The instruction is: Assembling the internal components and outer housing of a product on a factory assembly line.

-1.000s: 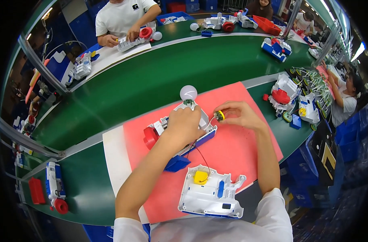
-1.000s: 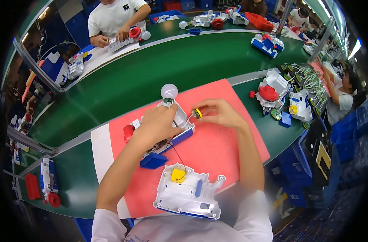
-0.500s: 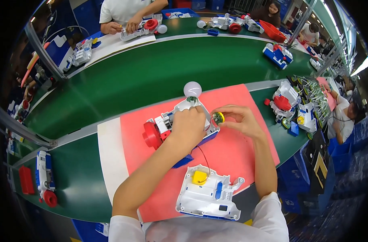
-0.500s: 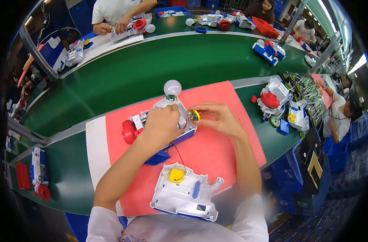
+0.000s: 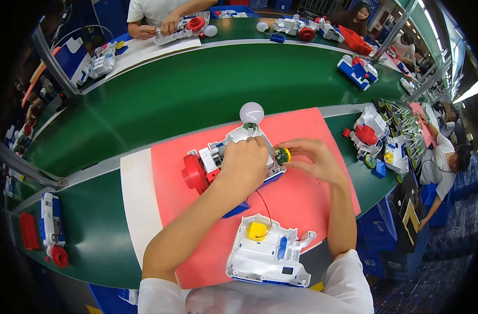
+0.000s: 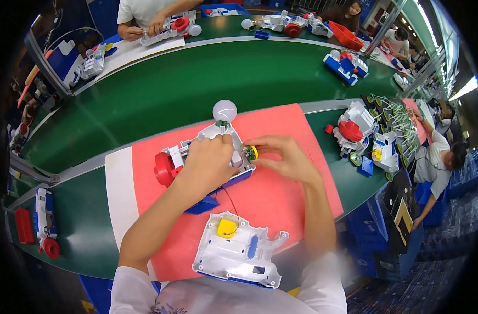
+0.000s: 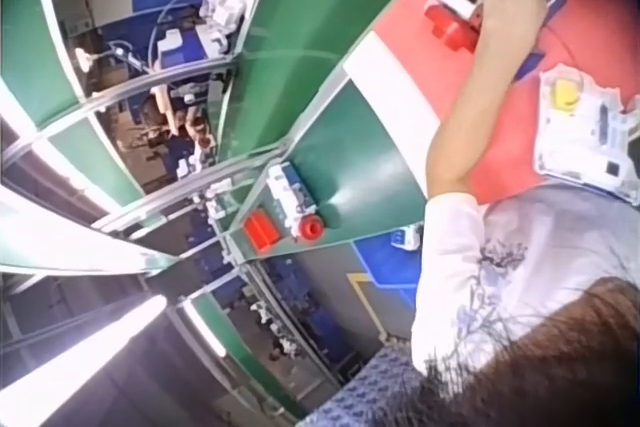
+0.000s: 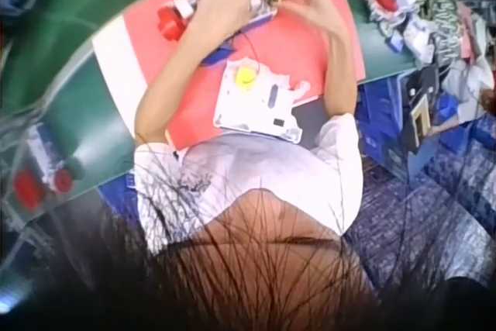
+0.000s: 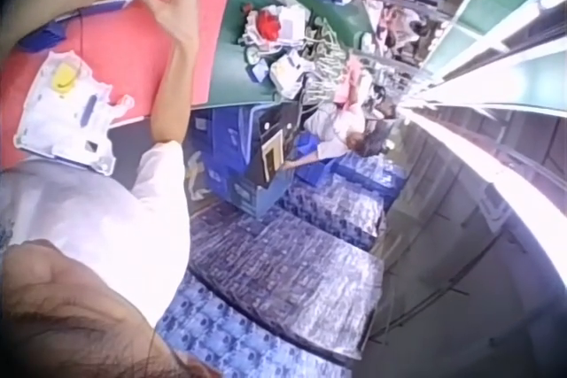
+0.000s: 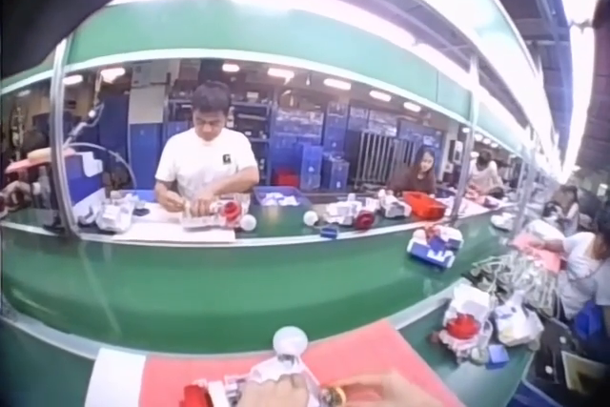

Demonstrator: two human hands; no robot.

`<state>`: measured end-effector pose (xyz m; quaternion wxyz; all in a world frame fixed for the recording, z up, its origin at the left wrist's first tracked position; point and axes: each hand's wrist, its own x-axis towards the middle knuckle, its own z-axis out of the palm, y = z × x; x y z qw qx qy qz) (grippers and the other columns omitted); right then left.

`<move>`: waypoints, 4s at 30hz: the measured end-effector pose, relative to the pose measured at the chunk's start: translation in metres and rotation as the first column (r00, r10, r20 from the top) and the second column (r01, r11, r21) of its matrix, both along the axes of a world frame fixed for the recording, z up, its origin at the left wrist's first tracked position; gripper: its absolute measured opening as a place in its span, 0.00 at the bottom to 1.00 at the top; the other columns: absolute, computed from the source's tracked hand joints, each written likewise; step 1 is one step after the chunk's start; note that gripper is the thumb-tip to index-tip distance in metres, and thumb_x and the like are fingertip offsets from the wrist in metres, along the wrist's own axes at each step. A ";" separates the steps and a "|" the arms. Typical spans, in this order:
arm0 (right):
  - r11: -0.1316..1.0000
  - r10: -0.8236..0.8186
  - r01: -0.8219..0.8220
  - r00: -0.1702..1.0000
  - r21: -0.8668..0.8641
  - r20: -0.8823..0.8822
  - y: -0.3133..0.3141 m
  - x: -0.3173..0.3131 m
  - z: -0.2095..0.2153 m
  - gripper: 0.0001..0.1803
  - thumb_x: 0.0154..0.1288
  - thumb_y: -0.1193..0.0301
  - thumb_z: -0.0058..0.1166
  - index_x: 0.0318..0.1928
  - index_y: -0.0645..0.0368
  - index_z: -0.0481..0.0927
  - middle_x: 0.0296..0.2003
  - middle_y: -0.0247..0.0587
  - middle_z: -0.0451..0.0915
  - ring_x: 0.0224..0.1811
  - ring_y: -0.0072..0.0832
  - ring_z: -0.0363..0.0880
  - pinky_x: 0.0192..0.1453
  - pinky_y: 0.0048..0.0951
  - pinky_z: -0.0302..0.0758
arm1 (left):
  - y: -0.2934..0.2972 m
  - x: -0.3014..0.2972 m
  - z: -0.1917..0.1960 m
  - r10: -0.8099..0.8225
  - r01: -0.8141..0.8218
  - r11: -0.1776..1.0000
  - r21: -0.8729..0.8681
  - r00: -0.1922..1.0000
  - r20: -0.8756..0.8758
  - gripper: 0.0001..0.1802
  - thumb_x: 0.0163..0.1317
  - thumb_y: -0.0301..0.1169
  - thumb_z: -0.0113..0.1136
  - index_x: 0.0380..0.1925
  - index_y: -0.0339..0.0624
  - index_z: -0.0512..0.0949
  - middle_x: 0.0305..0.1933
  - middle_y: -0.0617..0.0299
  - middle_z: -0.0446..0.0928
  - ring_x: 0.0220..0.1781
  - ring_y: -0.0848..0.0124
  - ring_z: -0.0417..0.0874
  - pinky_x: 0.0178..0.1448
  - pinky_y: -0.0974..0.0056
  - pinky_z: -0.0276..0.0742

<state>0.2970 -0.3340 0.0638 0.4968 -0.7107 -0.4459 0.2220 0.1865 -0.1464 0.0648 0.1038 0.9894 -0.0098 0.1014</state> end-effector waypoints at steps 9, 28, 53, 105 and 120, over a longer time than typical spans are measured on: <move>0.989 -0.102 0.124 0.968 -0.083 0.230 -0.005 -0.018 -0.003 0.21 0.55 0.76 0.68 0.52 0.56 0.86 0.46 0.37 0.85 0.48 0.31 0.77 0.53 0.31 0.75 | -0.013 -0.007 -0.002 0.044 -0.042 0.992 0.119 0.999 -0.010 0.26 0.47 0.39 0.76 0.38 0.33 0.75 0.34 0.51 0.82 0.34 0.59 0.88 0.35 0.61 0.83; 0.954 0.033 0.117 0.872 -0.274 0.488 -0.064 -0.090 0.005 0.19 0.61 0.62 0.66 0.47 0.61 0.84 0.38 0.42 0.82 0.42 0.36 0.83 0.47 0.33 0.78 | 0.014 -0.111 0.091 -0.053 0.020 0.990 0.143 0.971 0.235 0.21 0.56 0.38 0.68 0.47 0.40 0.79 0.44 0.54 0.79 0.50 0.60 0.81 0.42 0.60 0.77; 0.977 -0.179 0.171 0.982 -0.125 -0.055 0.109 -0.228 -0.049 0.17 0.72 0.65 0.52 0.34 0.69 0.79 0.29 0.57 0.81 0.33 0.51 0.81 0.41 0.46 0.75 | 0.032 -0.051 0.093 -0.091 0.040 0.961 -0.273 0.980 -0.176 0.18 0.60 0.41 0.60 0.23 0.34 0.81 0.16 0.52 0.78 0.19 0.59 0.82 0.29 0.58 0.76; 0.942 0.147 -0.308 0.742 0.137 0.654 0.076 -0.070 -0.009 0.18 0.51 0.69 0.71 0.45 0.51 0.90 0.37 0.30 0.86 0.39 0.29 0.77 0.45 0.30 0.74 | 0.058 -0.150 -0.002 0.020 0.017 0.969 -0.247 0.989 0.149 0.13 0.54 0.33 0.71 0.37 0.38 0.83 0.33 0.55 0.80 0.33 0.59 0.82 0.39 0.56 0.77; 0.957 0.181 -0.292 0.614 0.008 0.769 0.069 -0.079 -0.004 0.20 0.53 0.75 0.65 0.49 0.55 0.86 0.41 0.30 0.86 0.37 0.27 0.78 0.41 0.29 0.69 | 0.069 -0.145 -0.013 0.036 -0.015 0.978 -0.207 0.994 0.101 0.11 0.52 0.37 0.72 0.28 0.41 0.83 0.28 0.59 0.81 0.33 0.61 0.84 0.41 0.56 0.77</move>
